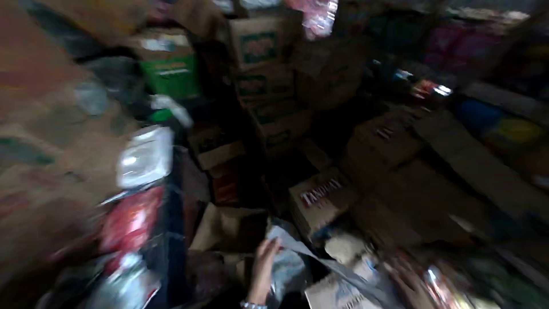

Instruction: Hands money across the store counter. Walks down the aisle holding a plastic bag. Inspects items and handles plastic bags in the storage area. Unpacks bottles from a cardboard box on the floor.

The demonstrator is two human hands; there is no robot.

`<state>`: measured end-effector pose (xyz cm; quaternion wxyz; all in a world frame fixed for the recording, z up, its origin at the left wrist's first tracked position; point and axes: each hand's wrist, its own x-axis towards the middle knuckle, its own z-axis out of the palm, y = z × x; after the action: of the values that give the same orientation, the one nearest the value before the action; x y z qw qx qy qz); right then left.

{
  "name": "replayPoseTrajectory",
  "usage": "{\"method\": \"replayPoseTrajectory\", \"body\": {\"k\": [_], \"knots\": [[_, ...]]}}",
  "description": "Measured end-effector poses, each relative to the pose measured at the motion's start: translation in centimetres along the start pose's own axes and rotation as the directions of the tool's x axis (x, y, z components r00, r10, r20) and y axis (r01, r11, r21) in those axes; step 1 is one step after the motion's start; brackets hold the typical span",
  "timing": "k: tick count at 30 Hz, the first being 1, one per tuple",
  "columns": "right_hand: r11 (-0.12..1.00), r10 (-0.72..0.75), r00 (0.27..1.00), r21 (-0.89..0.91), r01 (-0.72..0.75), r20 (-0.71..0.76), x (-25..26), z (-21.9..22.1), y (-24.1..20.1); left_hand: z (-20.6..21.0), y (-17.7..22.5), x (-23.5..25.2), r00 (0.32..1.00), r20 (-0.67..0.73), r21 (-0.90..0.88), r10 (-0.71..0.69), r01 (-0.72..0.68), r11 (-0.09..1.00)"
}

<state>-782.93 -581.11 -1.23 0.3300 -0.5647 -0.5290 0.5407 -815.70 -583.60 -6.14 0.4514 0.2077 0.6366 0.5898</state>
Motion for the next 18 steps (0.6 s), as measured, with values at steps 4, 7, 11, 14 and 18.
{"method": "replayPoseTrajectory", "body": {"k": [4,7,11,14,18], "knots": [[0.986,-0.007,0.962,-0.157,0.051,0.273,-0.6,0.7,1.5,1.1,-0.9,-0.4,0.995,-0.069,-0.041,-0.073,0.070,0.997],[0.981,0.026,0.961,-0.190,0.029,0.276,-1.8,1.3,2.7,0.9,-2.1,0.0,0.993,-0.041,-0.050,-0.113,0.111,0.993],[0.983,0.058,0.961,-0.185,-0.007,0.271,-3.1,1.3,3.9,1.9,-1.6,0.7,0.995,0.004,-0.043,-0.098,0.098,0.994],[0.980,0.042,0.953,-0.199,0.019,0.300,-3.7,1.2,5.0,3.6,-0.8,1.7,0.997,0.032,-0.058,-0.067,0.068,0.996],[0.961,0.045,0.961,-0.275,0.033,0.272,-4.4,1.4,6.5,5.8,-0.5,2.6,0.996,0.081,-0.056,-0.040,0.045,0.997]]}}
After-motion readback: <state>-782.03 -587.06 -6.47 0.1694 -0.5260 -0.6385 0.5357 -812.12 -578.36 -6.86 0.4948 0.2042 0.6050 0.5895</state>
